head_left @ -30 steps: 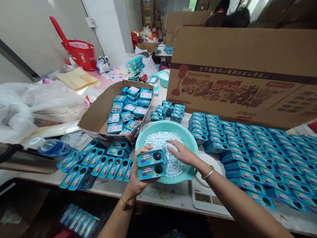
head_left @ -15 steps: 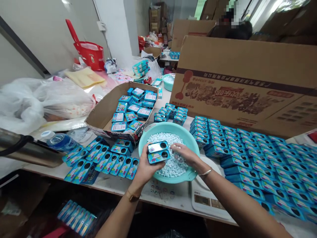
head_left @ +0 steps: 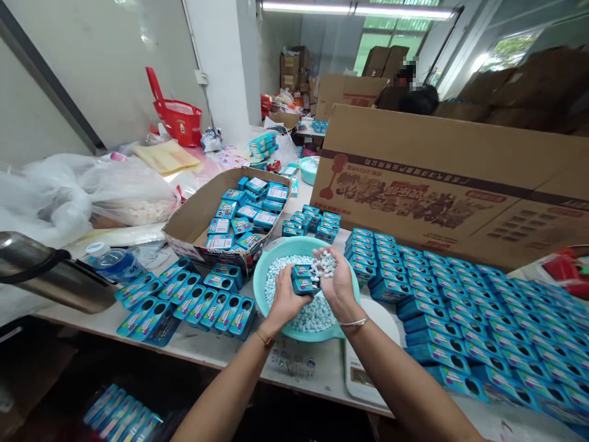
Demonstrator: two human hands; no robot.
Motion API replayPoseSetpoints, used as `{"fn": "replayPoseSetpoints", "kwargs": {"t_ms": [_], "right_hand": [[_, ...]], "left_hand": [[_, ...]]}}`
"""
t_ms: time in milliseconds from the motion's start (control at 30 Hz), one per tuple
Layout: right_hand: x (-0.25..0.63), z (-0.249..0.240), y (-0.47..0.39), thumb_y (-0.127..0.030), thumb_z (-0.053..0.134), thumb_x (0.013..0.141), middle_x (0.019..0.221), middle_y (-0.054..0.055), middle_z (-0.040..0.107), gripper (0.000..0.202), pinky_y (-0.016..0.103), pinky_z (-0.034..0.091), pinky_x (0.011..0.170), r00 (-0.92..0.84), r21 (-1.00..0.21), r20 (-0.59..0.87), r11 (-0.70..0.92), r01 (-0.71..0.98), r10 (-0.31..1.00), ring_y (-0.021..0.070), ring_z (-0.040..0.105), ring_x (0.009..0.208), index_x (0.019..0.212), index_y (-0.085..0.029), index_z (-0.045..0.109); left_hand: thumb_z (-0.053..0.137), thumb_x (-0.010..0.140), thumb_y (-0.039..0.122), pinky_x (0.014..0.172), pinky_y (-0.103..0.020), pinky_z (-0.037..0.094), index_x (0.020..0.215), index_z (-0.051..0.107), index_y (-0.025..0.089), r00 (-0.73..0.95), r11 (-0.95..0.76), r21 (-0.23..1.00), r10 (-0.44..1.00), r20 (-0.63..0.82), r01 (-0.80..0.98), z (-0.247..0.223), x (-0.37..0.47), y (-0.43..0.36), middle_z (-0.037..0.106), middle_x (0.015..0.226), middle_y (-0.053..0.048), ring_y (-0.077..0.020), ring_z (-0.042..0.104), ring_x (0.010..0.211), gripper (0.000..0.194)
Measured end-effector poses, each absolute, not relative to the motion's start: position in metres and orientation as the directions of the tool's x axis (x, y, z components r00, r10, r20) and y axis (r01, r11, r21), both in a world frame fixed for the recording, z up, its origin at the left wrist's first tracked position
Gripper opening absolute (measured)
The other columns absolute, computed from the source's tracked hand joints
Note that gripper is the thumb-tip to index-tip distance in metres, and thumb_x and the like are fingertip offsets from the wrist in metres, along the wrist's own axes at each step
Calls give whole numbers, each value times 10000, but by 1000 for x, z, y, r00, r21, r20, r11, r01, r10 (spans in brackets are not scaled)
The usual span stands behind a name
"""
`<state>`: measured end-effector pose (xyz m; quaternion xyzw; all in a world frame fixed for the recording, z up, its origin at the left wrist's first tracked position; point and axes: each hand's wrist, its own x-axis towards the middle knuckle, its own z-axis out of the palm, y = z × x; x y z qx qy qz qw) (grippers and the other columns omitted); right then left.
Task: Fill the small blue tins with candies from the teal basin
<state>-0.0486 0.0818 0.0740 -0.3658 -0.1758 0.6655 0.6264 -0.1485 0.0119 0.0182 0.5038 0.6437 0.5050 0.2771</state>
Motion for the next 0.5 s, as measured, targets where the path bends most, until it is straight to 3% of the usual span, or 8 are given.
{"fn": "replayPoseSetpoints", "kwargs": {"t_ms": [100, 233, 367, 500], "right_hand": [[-36, 70, 94, -271, 720, 687, 752, -27, 717, 119, 320, 554, 848, -27, -779, -191, -168, -605, 981, 178, 706, 834, 777, -216, 665], [-15, 61, 95, -447, 706, 735, 922, 39, 769, 263, 389, 457, 1033, -165, -926, -121, -171, -337, 979, 226, 674, 1031, 825, -203, 745], [-14, 51, 75, -618, 633, 796, 1163, 59, 736, 443, 435, 359, 1133, -223, -966, -51, -105, -236, 974, 258, 587, 1226, 967, -230, 761], [-19, 53, 60, -696, 548, 840, 1290, 66, 678, 569, 456, 351, 1144, -268, -979, -16, -69, -191, 963, 267, 545, 1290, 1160, -252, 705]], "left_hand": [[812, 481, 105, 1107, -478, 349, 1227, 513, 204, -275, -95, 954, 945, 176, 284, 22, -154, 5, 565, 1251, -86, -319, 498, 1255, 809], [843, 502, 158, 1084, -444, 392, 1256, 497, 210, -189, -130, 988, 971, 143, 81, 29, -163, -1, 581, 1249, -72, -289, 552, 1202, 832], [872, 491, 211, 986, -389, 475, 1225, 495, 219, -135, -95, 990, 988, 80, -108, 33, -158, 1, 623, 1157, -42, -249, 620, 1074, 825], [888, 420, 170, 933, -361, 507, 1218, 484, 232, -144, -35, 961, 990, -5, -273, 29, -147, 1, 641, 1136, -31, -236, 642, 1023, 896]]}}
